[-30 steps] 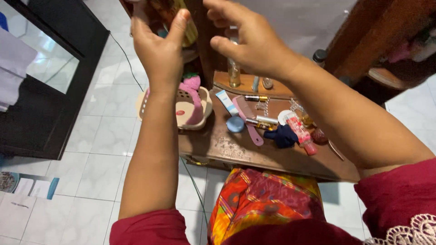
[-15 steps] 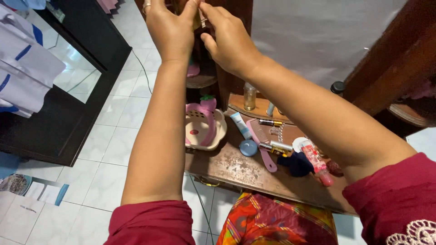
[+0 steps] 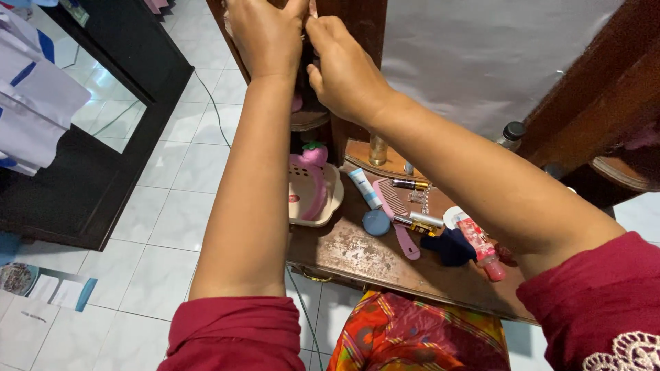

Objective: Organizing various cosmetic products and hair accessories on a wooden vanity table.

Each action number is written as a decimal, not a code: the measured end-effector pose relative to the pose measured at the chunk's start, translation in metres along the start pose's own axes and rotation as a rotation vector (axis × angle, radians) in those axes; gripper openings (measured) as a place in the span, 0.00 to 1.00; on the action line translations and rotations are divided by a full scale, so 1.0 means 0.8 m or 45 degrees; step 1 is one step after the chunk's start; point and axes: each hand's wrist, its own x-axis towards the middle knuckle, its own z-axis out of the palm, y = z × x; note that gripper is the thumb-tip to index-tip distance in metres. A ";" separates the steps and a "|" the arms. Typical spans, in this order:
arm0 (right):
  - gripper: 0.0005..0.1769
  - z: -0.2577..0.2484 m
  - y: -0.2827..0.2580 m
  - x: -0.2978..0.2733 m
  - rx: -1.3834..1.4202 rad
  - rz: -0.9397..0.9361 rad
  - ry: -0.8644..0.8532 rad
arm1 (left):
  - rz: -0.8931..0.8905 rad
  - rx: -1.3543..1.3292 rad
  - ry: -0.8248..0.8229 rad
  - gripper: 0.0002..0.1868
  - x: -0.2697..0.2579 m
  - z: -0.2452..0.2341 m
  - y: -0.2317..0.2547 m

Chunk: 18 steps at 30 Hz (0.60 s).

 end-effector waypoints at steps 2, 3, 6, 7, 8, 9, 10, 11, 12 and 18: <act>0.27 -0.004 -0.005 -0.001 -0.005 0.009 -0.007 | -0.032 -0.059 -0.019 0.26 -0.004 -0.012 0.008; 0.29 -0.006 -0.008 -0.001 -0.010 0.018 -0.015 | -0.065 -0.116 -0.036 0.25 -0.006 -0.019 0.012; 0.31 0.005 0.004 -0.003 -0.123 -0.158 0.041 | -0.005 -0.137 -0.050 0.13 -0.006 -0.028 0.012; 0.31 0.007 0.003 -0.002 -0.121 -0.159 0.040 | -0.005 -0.134 -0.050 0.13 -0.004 -0.024 0.009; 0.34 0.008 0.003 -0.001 -0.197 -0.126 0.016 | 0.038 -0.142 -0.067 0.16 -0.003 -0.020 0.007; 0.36 0.008 0.003 0.000 -0.273 -0.093 -0.007 | 0.082 -0.150 -0.085 0.21 -0.001 -0.016 0.005; 0.36 0.009 0.004 0.001 -0.274 -0.096 -0.005 | 0.083 -0.150 -0.082 0.21 0.000 -0.014 0.006; 0.37 0.009 0.006 0.002 -0.294 -0.094 0.006 | 0.071 -0.125 -0.073 0.19 0.001 -0.011 0.007; 0.38 0.009 0.007 0.003 -0.313 -0.090 0.017 | 0.058 -0.100 -0.067 0.18 0.001 -0.009 0.009; 0.33 0.017 0.018 0.005 -0.500 -0.042 0.029 | -0.100 -0.156 -0.128 0.11 0.001 0.011 0.011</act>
